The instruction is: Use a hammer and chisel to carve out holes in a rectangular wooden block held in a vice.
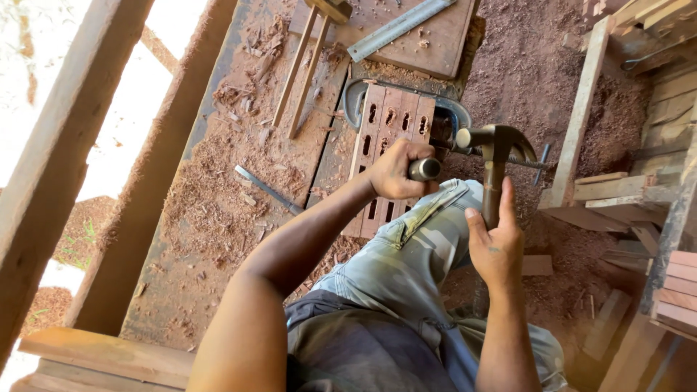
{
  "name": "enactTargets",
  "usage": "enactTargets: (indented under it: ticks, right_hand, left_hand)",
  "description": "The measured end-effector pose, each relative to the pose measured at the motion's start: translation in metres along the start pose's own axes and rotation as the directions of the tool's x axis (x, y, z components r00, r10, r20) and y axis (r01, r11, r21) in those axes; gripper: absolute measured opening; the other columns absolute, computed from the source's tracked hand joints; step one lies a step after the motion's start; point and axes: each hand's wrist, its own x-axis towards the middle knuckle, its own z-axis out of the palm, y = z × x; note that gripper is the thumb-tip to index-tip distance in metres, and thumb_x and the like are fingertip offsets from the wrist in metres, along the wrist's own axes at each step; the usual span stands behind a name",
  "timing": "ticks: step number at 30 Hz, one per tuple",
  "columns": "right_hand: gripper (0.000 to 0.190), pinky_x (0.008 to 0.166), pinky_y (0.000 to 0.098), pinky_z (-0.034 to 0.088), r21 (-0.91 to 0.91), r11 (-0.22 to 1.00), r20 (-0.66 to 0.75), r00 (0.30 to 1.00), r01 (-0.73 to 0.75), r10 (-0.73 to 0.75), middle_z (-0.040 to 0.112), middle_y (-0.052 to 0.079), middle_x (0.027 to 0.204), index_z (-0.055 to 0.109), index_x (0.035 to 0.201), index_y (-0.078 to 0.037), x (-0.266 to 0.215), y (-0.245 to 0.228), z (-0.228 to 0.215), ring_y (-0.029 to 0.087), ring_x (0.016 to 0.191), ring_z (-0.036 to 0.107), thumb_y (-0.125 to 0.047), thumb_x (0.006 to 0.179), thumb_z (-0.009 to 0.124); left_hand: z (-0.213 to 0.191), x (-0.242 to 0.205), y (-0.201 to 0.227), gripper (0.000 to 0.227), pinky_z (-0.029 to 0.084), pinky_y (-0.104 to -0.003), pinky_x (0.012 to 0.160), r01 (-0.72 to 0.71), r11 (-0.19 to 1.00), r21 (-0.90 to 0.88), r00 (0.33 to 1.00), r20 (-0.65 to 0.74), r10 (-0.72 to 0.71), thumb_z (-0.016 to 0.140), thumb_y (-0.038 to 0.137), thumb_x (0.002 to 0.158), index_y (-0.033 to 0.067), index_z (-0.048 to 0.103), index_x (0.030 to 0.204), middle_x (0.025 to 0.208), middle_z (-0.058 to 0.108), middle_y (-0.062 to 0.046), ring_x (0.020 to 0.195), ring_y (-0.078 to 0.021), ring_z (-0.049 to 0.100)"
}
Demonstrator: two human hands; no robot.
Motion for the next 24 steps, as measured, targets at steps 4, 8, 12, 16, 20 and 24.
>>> enactTargets:
  ticks: [4,8,12,16,20,24]
  right_hand:
    - [0.072,0.069,0.0612,0.052,-0.039,0.999,-0.021,1.0,0.011,-0.012,0.067,0.036,0.109,0.041,0.161,-0.017,-0.003,0.004,0.001,0.056,0.095,0.066,-0.025,0.096,0.073]
    - [0.071,0.068,0.0594,0.052,-0.07,0.998,-0.037,0.999,0.001,-0.004,0.068,0.036,0.104,0.044,0.16,-0.02,-0.003,0.01,0.003,0.054,0.093,0.067,-0.028,0.096,0.074]
    - [0.07,0.069,0.061,0.051,-0.058,0.998,-0.038,0.999,0.007,-0.009,0.067,0.039,0.106,0.045,0.159,-0.019,-0.002,0.005,0.001,0.057,0.093,0.066,-0.026,0.096,0.074]
    - [0.071,0.071,0.0608,0.051,-0.053,0.999,-0.026,1.0,-0.006,0.004,0.066,0.038,0.109,0.041,0.161,-0.021,-0.004,-0.002,0.0,0.056,0.094,0.066,-0.029,0.097,0.072]
    - [0.072,0.073,0.0606,0.051,-0.06,0.998,-0.039,0.999,0.023,-0.025,0.065,0.037,0.117,0.04,0.161,-0.022,-0.002,0.007,0.002,0.055,0.097,0.065,-0.031,0.097,0.072]
    - [0.071,0.077,0.0614,0.05,-0.069,0.995,-0.051,0.996,0.067,-0.07,0.063,0.039,0.121,0.041,0.161,-0.019,-0.002,0.015,0.002,0.058,0.101,0.063,-0.027,0.098,0.072]
  left_hand:
    - [-0.011,0.009,0.039,0.026,0.033,-0.022,0.05,-0.01,1.0,-0.023,1.0,-0.028,0.009,0.084,0.02,0.076,0.0112,0.061,0.07,0.057,0.05,0.002,0.059,-0.0056,0.05]
    - [-0.015,0.007,0.074,0.023,0.033,-0.022,0.051,0.005,1.0,-0.024,1.0,-0.011,-0.005,0.082,0.018,0.077,0.0107,0.061,0.072,0.061,0.041,0.008,0.061,-0.0043,0.049]
    - [-0.014,0.0,0.045,0.02,0.032,-0.023,0.049,0.012,1.0,-0.012,1.0,-0.003,-0.012,0.08,0.015,0.075,0.0095,0.062,0.069,0.055,0.049,0.002,0.055,-0.0066,0.05]
    - [-0.009,-0.004,0.04,0.017,0.031,-0.023,0.048,0.019,1.0,-0.024,1.0,-0.002,-0.019,0.08,0.013,0.07,0.0095,0.063,0.068,0.056,0.043,0.003,0.058,-0.0051,0.049]
    - [-0.005,-0.005,0.043,0.012,0.032,-0.023,0.049,0.033,0.999,-0.04,0.999,0.012,-0.032,0.078,0.014,0.07,0.0113,0.067,0.071,0.057,0.051,0.004,0.059,-0.005,0.049]
    - [-0.003,-0.003,0.047,0.015,0.034,-0.026,0.048,0.034,0.999,0.004,0.999,0.029,-0.034,0.079,0.017,0.069,0.0122,0.065,0.068,0.055,0.048,0.001,0.057,-0.0068,0.05]
